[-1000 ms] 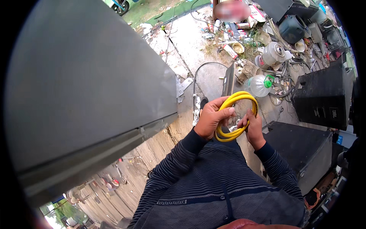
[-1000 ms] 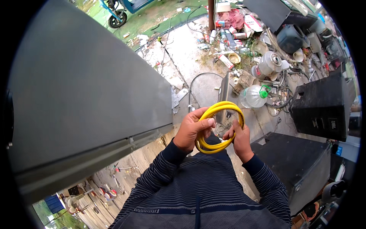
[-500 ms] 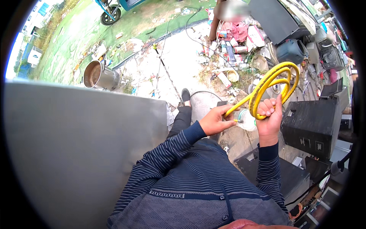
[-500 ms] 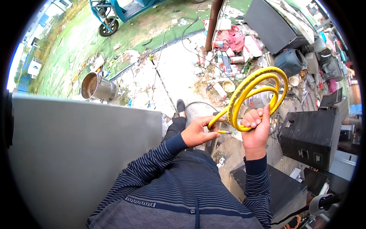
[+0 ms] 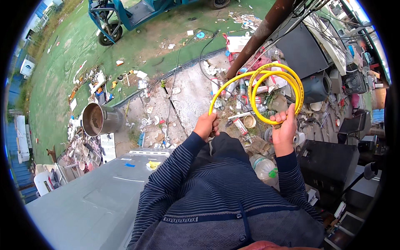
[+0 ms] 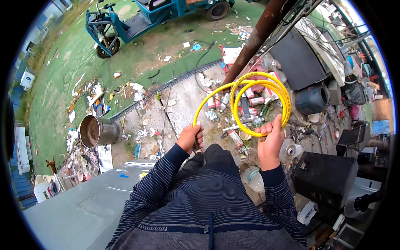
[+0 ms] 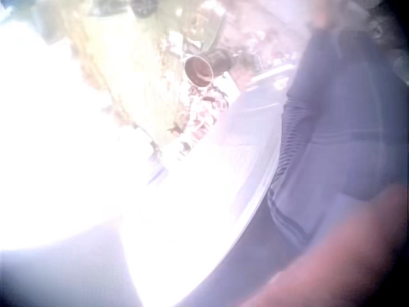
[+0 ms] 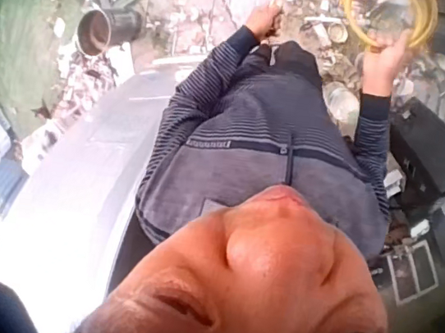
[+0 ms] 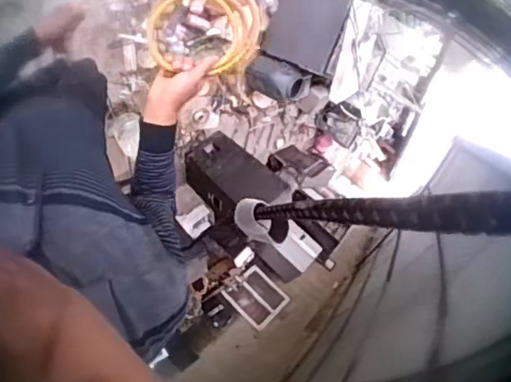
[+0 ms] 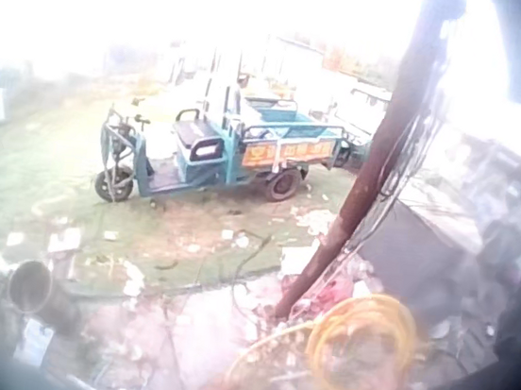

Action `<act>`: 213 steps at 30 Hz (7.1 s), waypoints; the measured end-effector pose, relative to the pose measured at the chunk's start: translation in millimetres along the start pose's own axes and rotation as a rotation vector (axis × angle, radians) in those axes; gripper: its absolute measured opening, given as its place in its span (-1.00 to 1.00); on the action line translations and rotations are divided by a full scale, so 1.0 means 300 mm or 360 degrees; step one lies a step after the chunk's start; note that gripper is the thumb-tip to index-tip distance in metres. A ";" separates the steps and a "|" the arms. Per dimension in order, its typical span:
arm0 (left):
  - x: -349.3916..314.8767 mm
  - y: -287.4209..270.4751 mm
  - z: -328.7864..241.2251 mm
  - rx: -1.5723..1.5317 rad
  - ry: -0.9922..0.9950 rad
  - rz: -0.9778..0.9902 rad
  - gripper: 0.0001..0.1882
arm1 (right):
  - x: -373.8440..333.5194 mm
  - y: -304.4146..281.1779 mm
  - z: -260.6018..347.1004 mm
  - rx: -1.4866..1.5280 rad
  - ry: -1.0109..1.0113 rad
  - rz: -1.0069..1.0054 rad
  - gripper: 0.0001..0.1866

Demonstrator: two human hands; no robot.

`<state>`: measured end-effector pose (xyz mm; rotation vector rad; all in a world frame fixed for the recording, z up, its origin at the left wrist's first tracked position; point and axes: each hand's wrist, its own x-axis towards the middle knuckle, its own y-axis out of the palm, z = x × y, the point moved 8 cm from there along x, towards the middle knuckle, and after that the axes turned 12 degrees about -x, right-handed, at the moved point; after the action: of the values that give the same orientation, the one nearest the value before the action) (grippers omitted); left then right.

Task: The person gathers a yellow extension cord and a wrench from a cluttered workshop floor, coils the cord, and walks to a green three-wheeled vehicle. They place the cord and wrench in the vehicle's cargo bed, then retrieve a multimeter from a tool bag and place it in the bed as well. Finally, they lift a large white appliance unit and load it into the vehicle.

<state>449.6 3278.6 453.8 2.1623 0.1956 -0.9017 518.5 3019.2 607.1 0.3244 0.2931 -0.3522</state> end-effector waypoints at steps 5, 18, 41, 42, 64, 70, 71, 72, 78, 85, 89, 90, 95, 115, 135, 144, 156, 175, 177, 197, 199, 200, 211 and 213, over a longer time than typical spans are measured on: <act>0.003 0.159 -0.309 -0.0042 0.0069 0.0108 -0.64 | 0.193 0.320 -0.096 -0.0633 -0.0496 0.0162 -0.71; 0.566 0.315 -0.893 -0.0629 -0.0664 0.0306 -0.53 | 0.677 1.123 -0.261 -0.0485 -0.0482 0.0681 -0.47; 1.748 0.980 -2.084 0.1205 0.0263 0.0846 -0.70 | 2.016 1.773 0.118 -0.0703 -0.0038 -0.0059 -0.89; 1.792 1.044 -2.122 0.1373 0.0334 0.0931 -0.66 | 2.066 1.784 0.144 -0.0574 -0.0022 -0.0110 -0.90; 3.472 2.429 -2.377 0.1337 0.0393 0.1158 -0.65 | 4.230 1.680 0.845 0.0117 -0.0183 -0.0186 -0.87; 3.754 2.806 -2.400 0.1241 0.0023 0.1222 -0.72 | 4.626 1.579 1.043 -0.0058 -0.0158 -0.0103 -0.72; 3.790 2.885 -2.382 0.1209 -0.0088 0.1289 -0.64 | 4.688 1.536 1.061 -0.0004 -0.0138 -0.0116 -0.69; 3.838 2.958 -2.365 0.1242 -0.0053 0.1368 -0.61 | 4.751 1.489 1.070 0.0049 -0.0116 -0.0125 -0.67; 4.227 3.332 -2.235 0.1191 -0.0396 0.1510 -0.48 | 5.158 1.293 1.191 0.0436 0.0066 -0.0320 -0.61; 4.649 3.975 -2.216 0.1091 -0.0532 0.1670 -0.75 | 5.755 1.065 1.528 0.0411 -0.0083 -0.0447 -0.60; 4.844 4.256 -2.163 0.1154 -0.0685 0.1757 -0.74 | 5.975 0.960 1.790 0.0345 -0.0283 -0.0482 -0.63; 4.893 4.323 -2.152 0.1247 -0.0673 0.1756 -0.75 | 6.026 0.932 1.830 0.0387 -0.0276 -0.0501 -0.60; 5.155 4.602 -2.078 0.1070 -0.0959 0.1612 -0.66 | 6.370 0.772 1.895 0.0518 -0.0207 -0.0283 -0.57; 6.269 6.024 -1.960 0.1852 0.0479 0.1514 -0.57 | 7.986 0.138 2.728 -0.0301 0.0034 0.0081 -0.81; 7.562 7.350 -2.053 0.2949 0.0768 0.1873 -0.54 | 9.148 -0.752 3.246 -0.1297 -0.0034 -0.0825 -0.83; 8.460 7.583 -2.445 0.1866 0.0339 0.0866 -0.54 | 9.753 -1.144 3.224 -0.1529 0.0288 -0.0850 -0.72; 9.068 7.729 -2.921 0.2111 0.1425 -0.0632 -0.39 | 10.778 -1.157 3.571 -0.2286 0.0233 -0.0129 -0.64; 9.489 7.769 -2.898 0.2206 0.1390 -0.1325 -0.35 | 11.627 -1.346 3.834 -0.2411 0.0236 -0.0219 -0.67; 9.475 7.746 -2.891 0.2220 0.1444 -0.1438 -0.34 | 11.698 -1.275 3.887 -0.2454 0.0352 -0.0044 -0.59; 8.849 7.921 -2.176 0.2262 0.1333 -0.1248 -0.44 | 12.303 -0.939 4.108 -0.2687 -0.0282 0.0937 -0.60; 8.695 7.853 -1.997 0.2196 0.1217 -0.1492 -0.48 | 12.286 -0.841 4.065 -0.2600 -0.0328 0.1063 -0.57; 8.626 7.779 -1.870 0.2071 0.1076 -0.1641 -0.47 | 12.272 -0.795 4.050 -0.2553 -0.0356 0.1102 -0.56; 8.002 7.278 -1.214 -0.0937 0.1479 -0.2407 -0.61 | 12.229 -0.430 3.809 -0.3017 -0.0595 0.1849 -0.58; 7.944 7.272 -1.210 -0.1032 0.1735 -0.2463 -0.57 | 12.196 -0.339 3.789 -0.3095 -0.0528 0.1908 -0.58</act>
<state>3283.5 1688.0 352.9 1.3199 2.4585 -0.0899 4017.3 1469.6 391.1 -1.4513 -0.0230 1.0979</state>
